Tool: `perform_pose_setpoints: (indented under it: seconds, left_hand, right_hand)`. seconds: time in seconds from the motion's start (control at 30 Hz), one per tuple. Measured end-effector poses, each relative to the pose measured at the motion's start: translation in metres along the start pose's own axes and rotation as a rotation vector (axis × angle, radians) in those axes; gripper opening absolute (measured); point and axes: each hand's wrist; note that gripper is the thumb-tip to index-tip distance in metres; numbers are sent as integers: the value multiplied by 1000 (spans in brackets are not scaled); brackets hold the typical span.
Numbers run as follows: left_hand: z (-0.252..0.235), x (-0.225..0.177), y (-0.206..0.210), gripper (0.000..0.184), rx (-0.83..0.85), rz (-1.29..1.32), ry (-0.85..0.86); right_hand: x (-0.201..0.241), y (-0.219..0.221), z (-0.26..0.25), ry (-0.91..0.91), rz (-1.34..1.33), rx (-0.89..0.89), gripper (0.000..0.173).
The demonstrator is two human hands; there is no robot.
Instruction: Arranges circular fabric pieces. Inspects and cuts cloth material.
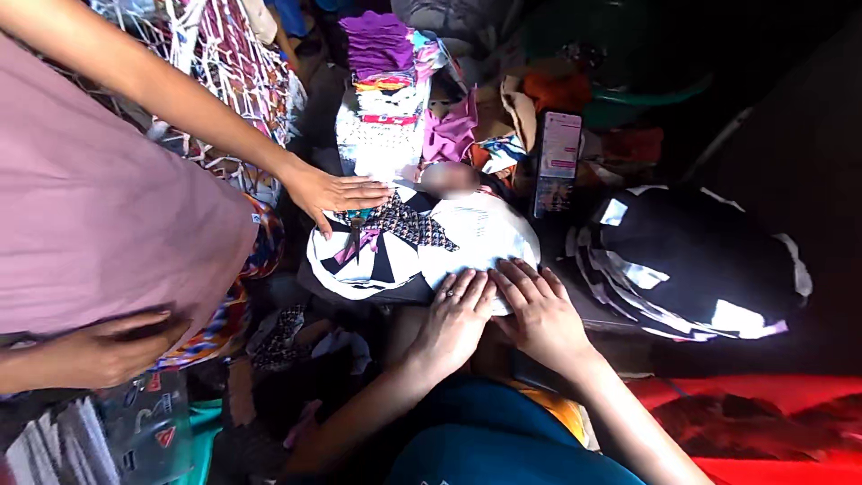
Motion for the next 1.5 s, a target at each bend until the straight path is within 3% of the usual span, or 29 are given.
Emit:
perform_pose_setpoints:
  seconds: [0.2,0.33,0.47,0.73,0.83,0.93,1.13,1.23,1.33,1.4,1.5]
  left_hand:
    - [11,3,2,40,-39,13,41]
    - [19,7,-2,34,-103,36,68]
    - [26,9,-8,28,-149,57,83]
    - [18,28,-14,35,-215,-25,37]
    - [7,33,-22,45,-169,-24,45]
    - [-2,31,-28,56,-20,35,81]
    - [-2,27,-22,32,-37,86,90]
    - [1,29,-30,34,-102,112,38]
    - [-6,44,-48,31,-113,54,-152]
    - [-18,68,-57,33,-12,-1,-252]
    - [-38,109,-55,28,73,-82,-269]
  right_hand:
    - [1,5,3,-12,78,-58,62]
    - [1,6,3,-12,90,-77,68]
    - [0,10,6,-20,108,-122,62]
    - [2,17,9,-5,164,-209,58]
    - [3,19,8,-4,171,-222,61]
    - [3,18,7,10,130,-240,66]
    - [6,18,9,19,130,-238,59]
    - [4,18,9,8,165,-233,60]
    - [4,17,10,17,173,-213,66]
    - [5,14,11,33,154,-176,71]
    - [7,7,10,39,97,-111,76]
Point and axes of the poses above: each hand's wrist, its own z-axis away from the middle knuckle, its own y-axis out of the palm, x = y × z, and after that the axes turned 11 degrees about -z, right-handed
